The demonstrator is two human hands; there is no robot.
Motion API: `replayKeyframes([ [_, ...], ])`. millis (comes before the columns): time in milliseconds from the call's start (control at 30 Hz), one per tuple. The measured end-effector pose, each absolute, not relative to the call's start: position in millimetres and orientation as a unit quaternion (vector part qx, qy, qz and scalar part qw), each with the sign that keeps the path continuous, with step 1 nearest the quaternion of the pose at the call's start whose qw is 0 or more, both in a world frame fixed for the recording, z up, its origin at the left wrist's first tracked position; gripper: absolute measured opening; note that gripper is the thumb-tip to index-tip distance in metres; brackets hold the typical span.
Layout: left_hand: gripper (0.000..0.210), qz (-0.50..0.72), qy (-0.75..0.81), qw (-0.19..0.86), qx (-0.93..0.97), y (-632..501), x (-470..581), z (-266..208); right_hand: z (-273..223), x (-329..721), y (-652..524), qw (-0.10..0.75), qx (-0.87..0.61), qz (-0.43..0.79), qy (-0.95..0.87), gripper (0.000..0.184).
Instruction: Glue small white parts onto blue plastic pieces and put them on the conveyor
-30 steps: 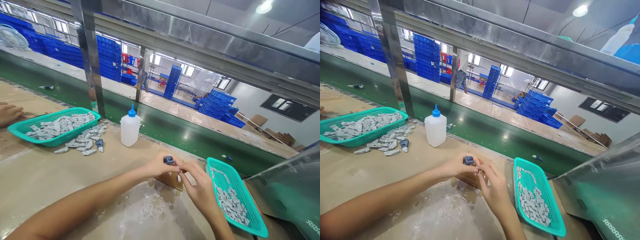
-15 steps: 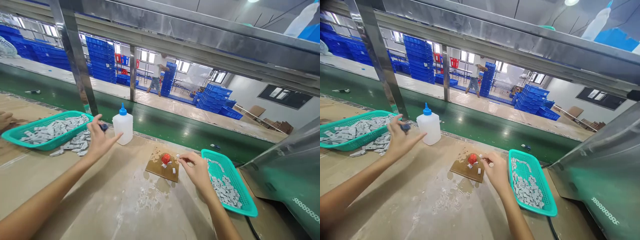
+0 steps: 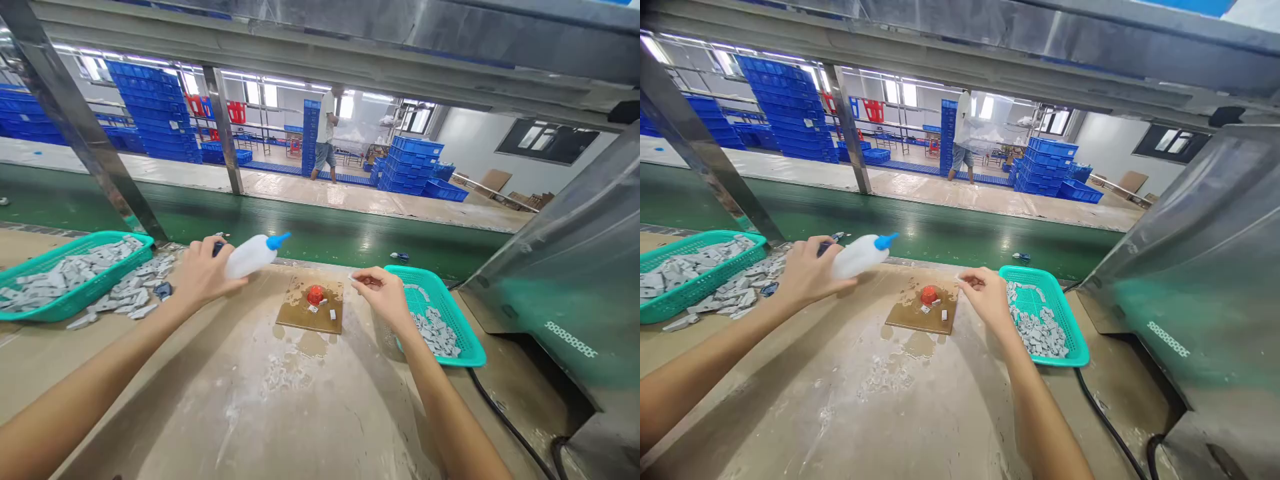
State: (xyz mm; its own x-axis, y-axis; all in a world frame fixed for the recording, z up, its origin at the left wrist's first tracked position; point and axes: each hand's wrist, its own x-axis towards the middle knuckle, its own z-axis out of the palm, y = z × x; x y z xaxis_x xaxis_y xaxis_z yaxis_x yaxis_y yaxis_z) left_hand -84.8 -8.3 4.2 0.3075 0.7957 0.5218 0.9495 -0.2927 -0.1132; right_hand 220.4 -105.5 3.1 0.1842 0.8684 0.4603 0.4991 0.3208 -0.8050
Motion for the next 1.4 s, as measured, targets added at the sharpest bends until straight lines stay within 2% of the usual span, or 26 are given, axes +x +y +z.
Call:
replayKeyframes([
  [100, 0.044, -0.127, -0.485, 0.260, -0.825, -19.4, -82.2, 10.0, -2.9, 227.1, -98.7, 0.552, -0.556, 0.244, -0.572, 0.023],
  [233, 0.045, -0.089, -0.426, 0.291, -0.852, -22.2, -79.5, 14.2, -6.0, 233.2, -94.3, 0.574, -0.559, 0.285, -0.525, 0.031],
  [600, 0.035, -0.002, -0.326, 0.330, -0.886, -17.5, -67.3, 30.1, -2.0, 239.3, -97.1, 0.566, -0.549, 0.287, -0.544, 0.014],
  [800, 0.033, 0.018, -0.298, 0.325, -0.898, -15.7, -62.2, 37.4, -2.2, 240.9, -96.4, 0.556, -0.555, 0.282, -0.550, 0.012],
  [1167, 0.030, 0.058, -0.312, 0.339, -0.885, -21.0, -53.2, 54.8, -2.5, 242.1, -97.1, 0.524, -0.583, 0.246, -0.571, 0.015],
  [1300, 0.037, 0.061, -0.357, 0.340, -0.868, -25.9, -56.4, 49.7, -4.9, 237.0, -97.3, 0.488, -0.605, 0.199, -0.596, 0.017],
  [1400, 0.044, 0.026, -0.412, 0.301, -0.860, -24.0, -62.5, 43.0, -10.0, 226.8, -96.9, 0.461, -0.603, 0.173, -0.628, 0.018],
])
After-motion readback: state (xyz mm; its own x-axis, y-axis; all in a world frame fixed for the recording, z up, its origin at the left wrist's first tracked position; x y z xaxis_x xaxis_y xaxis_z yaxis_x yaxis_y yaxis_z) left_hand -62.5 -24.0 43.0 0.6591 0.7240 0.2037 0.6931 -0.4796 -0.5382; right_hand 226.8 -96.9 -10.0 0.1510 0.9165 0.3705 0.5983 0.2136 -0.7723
